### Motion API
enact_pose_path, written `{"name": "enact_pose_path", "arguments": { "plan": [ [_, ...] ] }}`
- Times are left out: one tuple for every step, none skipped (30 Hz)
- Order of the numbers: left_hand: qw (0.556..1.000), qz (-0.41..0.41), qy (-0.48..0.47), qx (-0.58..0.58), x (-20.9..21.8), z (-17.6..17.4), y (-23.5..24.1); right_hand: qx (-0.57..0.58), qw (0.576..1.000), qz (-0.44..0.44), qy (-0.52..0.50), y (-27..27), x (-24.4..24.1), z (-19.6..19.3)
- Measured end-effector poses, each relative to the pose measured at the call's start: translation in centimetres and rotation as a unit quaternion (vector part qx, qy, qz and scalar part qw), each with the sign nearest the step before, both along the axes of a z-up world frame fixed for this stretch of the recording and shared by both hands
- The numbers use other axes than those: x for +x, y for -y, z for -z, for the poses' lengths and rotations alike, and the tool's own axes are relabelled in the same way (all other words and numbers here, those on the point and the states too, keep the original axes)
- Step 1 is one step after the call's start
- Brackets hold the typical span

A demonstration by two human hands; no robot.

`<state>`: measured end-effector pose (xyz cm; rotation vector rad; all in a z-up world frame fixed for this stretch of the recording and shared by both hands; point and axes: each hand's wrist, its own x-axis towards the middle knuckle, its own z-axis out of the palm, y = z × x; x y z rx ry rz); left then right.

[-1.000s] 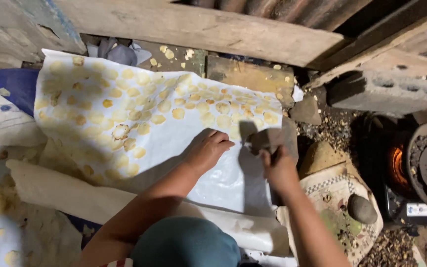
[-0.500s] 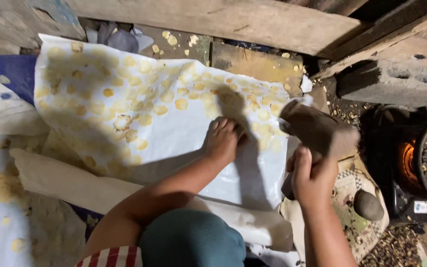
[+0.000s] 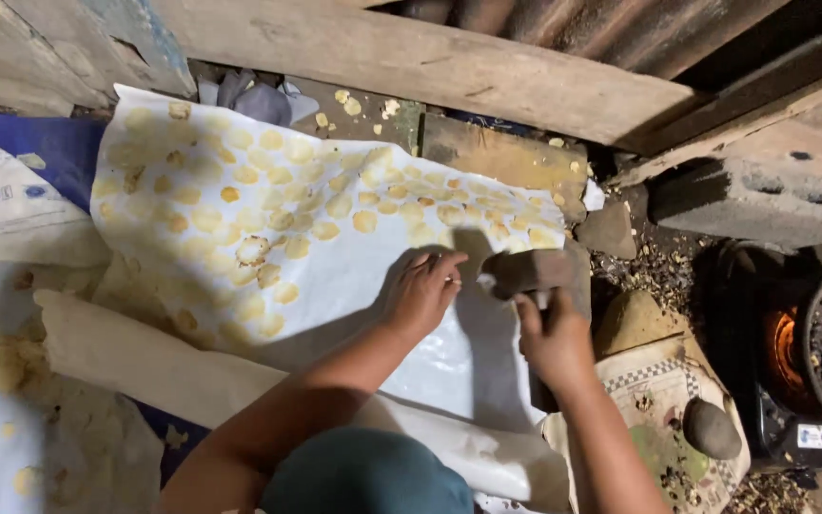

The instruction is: The person uses a hammer to pound cassava slices spread on a white cloth. They then use a stone pestle to grind dark seeds on a patterned cloth and stir roasted seeds in a pan over a small stove.

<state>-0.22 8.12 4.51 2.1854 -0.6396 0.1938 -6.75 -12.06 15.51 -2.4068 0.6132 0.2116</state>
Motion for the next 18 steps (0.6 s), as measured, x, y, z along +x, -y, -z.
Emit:
{"name": "enact_pose_path", "arguments": {
  "plan": [
    [1.0,0.0,-0.009,0.0,0.0,0.0,0.2,0.0,1.0,0.0,-0.009,-1.1,-0.7,-2.4],
    [0.999,-0.007,-0.009,0.049,0.0,0.0,0.5,0.057,0.99,-0.018,0.126,-2.2,-1.3,-4.7],
    [0.995,-0.011,-0.008,0.1,0.2,0.0,0.6,0.114,0.959,-0.031,0.259,-3.5,-1.7,-7.2],
    [0.995,-0.01,-0.015,0.102,-0.8,-0.9,0.3,0.116,0.96,-0.029,0.253,-3.7,-2.4,-6.3],
    [0.995,-0.017,0.009,0.099,-0.6,-2.0,0.1,0.095,0.949,-0.029,0.3,-3.8,-2.3,-5.5],
    [0.995,-0.024,0.032,0.095,-0.5,-3.2,-0.1,0.075,0.934,-0.029,0.347,-4.0,-2.3,-4.7],
    [0.995,-0.027,0.036,0.093,-0.1,-2.4,-1.2,0.074,0.933,-0.032,0.351,-4.7,-1.8,-2.5],
    [0.99,-0.05,0.082,0.107,0.3,-1.5,-2.4,0.05,0.977,-0.033,0.204,-5.4,-1.2,-0.2],
    [0.983,-0.071,0.121,0.121,-0.1,-0.4,-3.7,0.026,0.998,-0.03,0.045,-6.3,-1.4,2.2],
    [0.983,-0.073,0.117,0.12,-0.7,0.2,-4.0,0.025,0.998,-0.032,0.042,-6.3,-1.8,2.7],
    [0.983,-0.071,0.128,0.107,-0.5,0.8,-4.4,-0.029,0.997,-0.058,0.035,-6.3,-1.5,3.4],
    [0.983,-0.068,0.139,0.094,-0.3,1.4,-4.9,-0.082,0.993,-0.083,0.029,-6.4,-1.2,4.2],
    [0.984,-0.076,0.133,0.094,-0.3,1.3,-5.0,-0.083,0.992,-0.092,0.024,-6.6,-0.9,3.4],
    [0.982,-0.092,0.139,0.09,-0.2,1.2,-5.1,-0.063,0.993,-0.096,0.017,-6.8,-0.7,2.6],
    [0.98,-0.098,0.152,0.085,0.5,1.0,-4.8,-0.044,0.995,-0.09,0.015,-6.7,-0.2,1.9],
    [0.98,-0.096,0.153,0.082,0.3,1.5,-4.2,-0.046,0.995,-0.087,0.016,-6.1,-0.5,0.6],
    [0.986,-0.085,0.132,0.063,0.8,1.8,-3.8,-0.007,0.998,-0.059,-0.013,-5.7,-0.1,-0.6],
    [0.99,-0.075,0.111,0.044,1.3,2.2,-3.4,0.031,0.998,-0.03,-0.042,-5.3,0.4,-1.9]
  ]
}}
